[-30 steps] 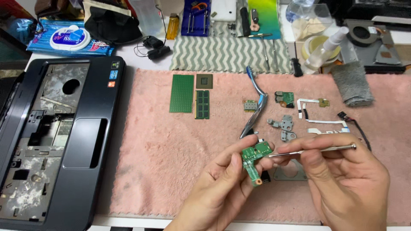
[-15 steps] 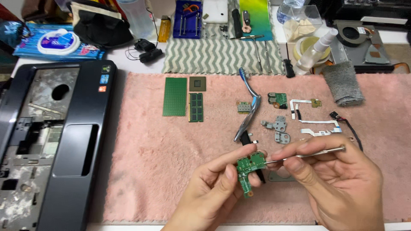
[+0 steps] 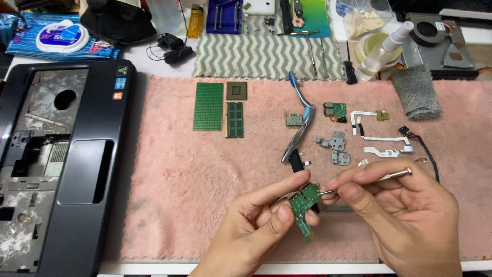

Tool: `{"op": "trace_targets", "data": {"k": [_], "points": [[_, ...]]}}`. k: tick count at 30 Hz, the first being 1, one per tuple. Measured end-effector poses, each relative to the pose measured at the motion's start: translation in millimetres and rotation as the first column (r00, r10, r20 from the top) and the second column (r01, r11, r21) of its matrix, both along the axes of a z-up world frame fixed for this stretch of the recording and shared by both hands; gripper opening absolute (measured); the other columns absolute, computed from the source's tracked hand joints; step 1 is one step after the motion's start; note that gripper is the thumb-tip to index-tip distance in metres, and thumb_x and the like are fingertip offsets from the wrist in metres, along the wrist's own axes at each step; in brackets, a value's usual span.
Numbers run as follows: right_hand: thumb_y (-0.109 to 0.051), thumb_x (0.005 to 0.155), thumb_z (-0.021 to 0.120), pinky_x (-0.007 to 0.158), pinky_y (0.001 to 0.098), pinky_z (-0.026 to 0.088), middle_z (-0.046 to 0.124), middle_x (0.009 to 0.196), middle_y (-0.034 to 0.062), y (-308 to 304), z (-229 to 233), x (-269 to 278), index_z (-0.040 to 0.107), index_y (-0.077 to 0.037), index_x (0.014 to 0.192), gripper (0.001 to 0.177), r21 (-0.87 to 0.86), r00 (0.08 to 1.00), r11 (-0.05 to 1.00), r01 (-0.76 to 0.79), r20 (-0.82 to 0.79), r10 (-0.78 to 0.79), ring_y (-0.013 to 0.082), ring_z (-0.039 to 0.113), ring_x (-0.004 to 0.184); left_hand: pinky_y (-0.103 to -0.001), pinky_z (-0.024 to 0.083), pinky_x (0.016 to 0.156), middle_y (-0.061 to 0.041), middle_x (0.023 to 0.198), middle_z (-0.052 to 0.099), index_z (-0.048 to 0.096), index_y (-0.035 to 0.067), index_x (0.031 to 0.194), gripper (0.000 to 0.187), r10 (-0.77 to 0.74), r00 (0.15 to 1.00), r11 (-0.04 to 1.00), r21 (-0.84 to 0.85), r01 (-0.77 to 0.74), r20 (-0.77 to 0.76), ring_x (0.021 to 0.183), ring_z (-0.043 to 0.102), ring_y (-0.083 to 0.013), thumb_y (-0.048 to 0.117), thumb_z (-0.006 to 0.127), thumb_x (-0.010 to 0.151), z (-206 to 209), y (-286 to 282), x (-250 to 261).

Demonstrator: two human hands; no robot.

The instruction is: The person cleans a green RAM module using a metal tool to scrape the gold contacts and a toothbrush to brush the surface. They then pick up a small green circuit board and repeat the cleaning process with the same tools.

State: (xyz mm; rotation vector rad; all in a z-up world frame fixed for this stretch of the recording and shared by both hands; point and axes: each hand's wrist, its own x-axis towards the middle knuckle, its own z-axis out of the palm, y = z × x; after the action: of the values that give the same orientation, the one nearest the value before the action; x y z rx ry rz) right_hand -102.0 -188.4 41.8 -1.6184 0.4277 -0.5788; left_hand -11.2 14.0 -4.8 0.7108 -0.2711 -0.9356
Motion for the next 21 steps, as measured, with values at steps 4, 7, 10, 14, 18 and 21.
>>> {"op": "trace_targets", "data": {"k": [4,7,10,14,18,21], "points": [[0.010,0.095,0.076,0.094,0.0403,0.083,0.086,0.100,0.0292,-2.4,2.8,0.8,0.062,0.003,0.108,0.020,-0.034,0.997,0.997,-0.075,-0.004,0.075,0.0338,0.093,0.095,-0.036,0.058,0.116,-0.019,0.121,0.084,0.056,-0.005,0.173,0.071,-0.011,1.000,1.000,-0.005,0.010,-0.015,0.122,0.077,-0.0211,0.024,0.076,0.111,-2.7,0.8,-0.1],[0.009,0.094,0.077,0.090,0.0407,0.084,0.088,0.101,0.0284,-1.9,8.0,2.8,0.063,0.003,0.106,0.019,-0.022,0.997,0.999,-0.033,-0.075,0.031,0.0336,0.094,0.089,-0.039,0.061,0.116,-0.022,0.146,0.078,0.054,-0.003,0.172,0.070,-0.008,1.000,1.000,0.006,0.007,0.002,0.124,0.079,-0.0221,0.023,0.076,0.111,1.8,0.9,1.5],[0.010,0.095,0.077,0.093,0.0378,0.083,0.087,0.100,0.0256,-3.4,5.7,4.3,0.063,0.001,0.107,0.021,-0.057,0.996,0.995,-0.076,-0.054,0.073,0.0307,0.094,0.089,-0.038,0.060,0.120,-0.018,0.148,0.077,0.053,-0.002,0.172,0.068,-0.012,1.000,1.000,0.016,0.012,0.020,0.126,0.079,-0.0215,0.022,0.075,0.112,0.5,2.7,4.1],[0.009,0.095,0.078,0.092,0.0371,0.082,0.087,0.098,0.0251,-4.1,5.1,6.6,0.062,-0.001,0.105,0.021,-0.053,0.994,0.995,-0.082,-0.072,0.078,0.0304,0.095,0.088,-0.036,0.061,0.118,-0.018,0.144,0.079,0.055,-0.002,0.171,0.069,-0.014,0.999,0.997,0.075,0.011,0.038,0.123,0.079,-0.0198,0.025,0.075,0.111,2.5,4.8,7.5],[0.012,0.093,0.077,0.094,0.0391,0.083,0.085,0.100,0.0265,-2.5,4.3,7.5,0.062,0.001,0.106,0.023,-0.061,0.992,0.992,-0.113,-0.055,0.110,0.0322,0.093,0.093,-0.035,0.063,0.112,-0.020,0.125,0.085,0.058,-0.003,0.170,0.067,-0.018,0.998,0.992,0.122,0.009,0.068,0.118,0.079,-0.0202,0.026,0.073,0.112,3.3,9.8,8.7],[0.012,0.096,0.076,0.094,0.0388,0.081,0.084,0.101,0.0268,-0.5,3.3,7.2,0.061,0.002,0.107,0.020,-0.047,0.993,0.994,-0.104,-0.053,0.101,0.0327,0.092,0.096,-0.036,0.064,0.115,-0.020,0.125,0.088,0.066,-0.001,0.163,0.057,0.001,0.989,0.982,0.189,-0.029,0.146,0.119,0.081,-0.0196,0.025,0.072,0.112,1.6,10.9,8.1]]}}
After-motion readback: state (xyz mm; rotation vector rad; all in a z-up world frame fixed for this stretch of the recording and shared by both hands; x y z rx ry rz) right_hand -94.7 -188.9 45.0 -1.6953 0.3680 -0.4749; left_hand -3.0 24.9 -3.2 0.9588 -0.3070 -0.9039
